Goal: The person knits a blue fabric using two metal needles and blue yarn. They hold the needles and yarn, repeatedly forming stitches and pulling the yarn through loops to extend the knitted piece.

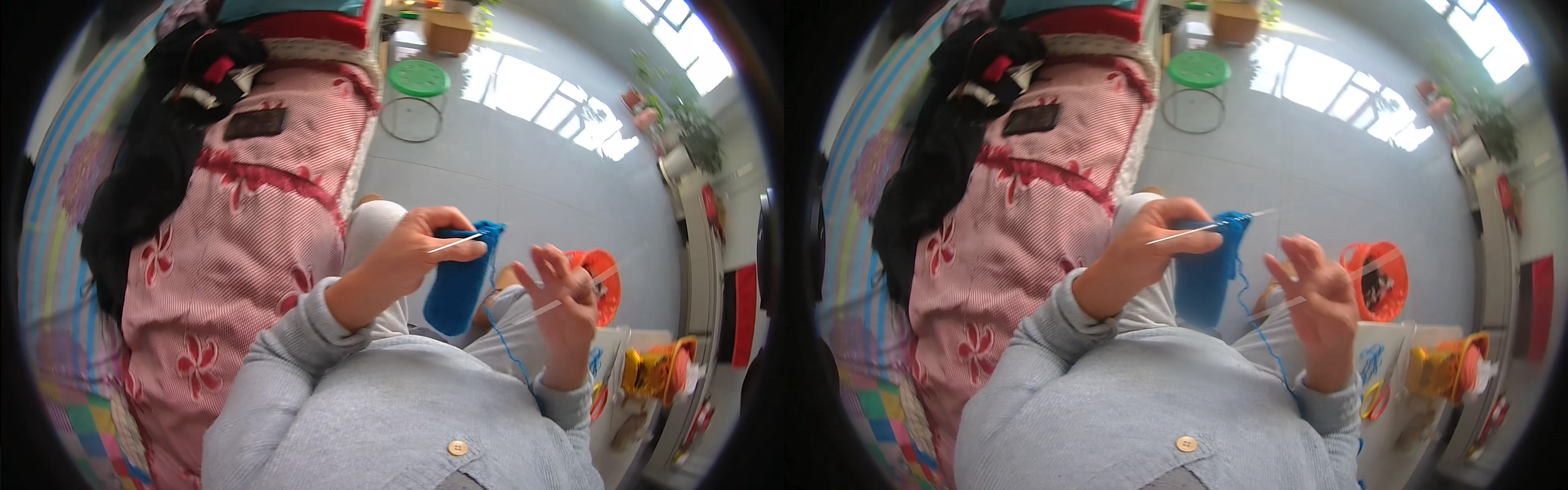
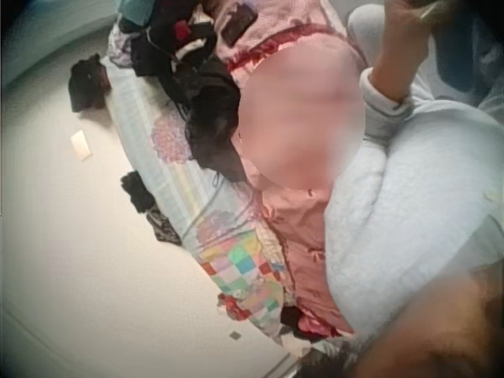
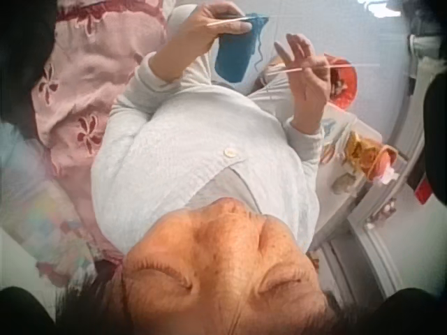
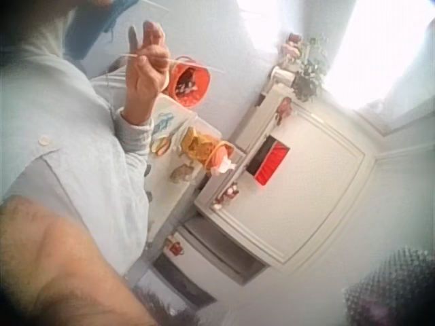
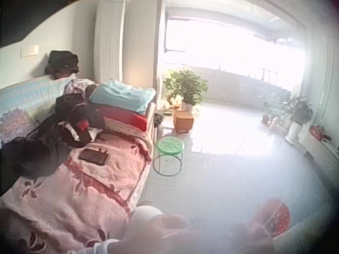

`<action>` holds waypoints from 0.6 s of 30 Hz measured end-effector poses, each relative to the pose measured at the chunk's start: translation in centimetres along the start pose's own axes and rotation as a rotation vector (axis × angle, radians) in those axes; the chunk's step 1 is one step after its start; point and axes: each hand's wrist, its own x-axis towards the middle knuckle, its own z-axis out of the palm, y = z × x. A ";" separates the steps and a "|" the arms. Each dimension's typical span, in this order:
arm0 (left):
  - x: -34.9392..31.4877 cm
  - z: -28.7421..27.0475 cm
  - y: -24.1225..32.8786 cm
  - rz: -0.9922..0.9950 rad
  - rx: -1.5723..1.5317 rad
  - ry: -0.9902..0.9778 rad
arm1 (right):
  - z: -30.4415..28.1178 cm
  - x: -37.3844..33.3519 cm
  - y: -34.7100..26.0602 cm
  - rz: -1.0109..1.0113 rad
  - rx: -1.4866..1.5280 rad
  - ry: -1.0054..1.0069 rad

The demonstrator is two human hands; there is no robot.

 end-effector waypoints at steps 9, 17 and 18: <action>0.0 1.6 0.0 -0.010 -0.090 -0.034 | 0.9 0.4 2.0 0.097 0.196 -0.169; 2.1 2.3 0.4 0.121 0.144 0.002 | 1.2 2.0 -9.2 -0.279 -0.026 -0.281; 2.8 2.6 0.6 0.237 0.334 0.047 | 1.0 2.8 -12.1 -0.354 -0.126 -0.264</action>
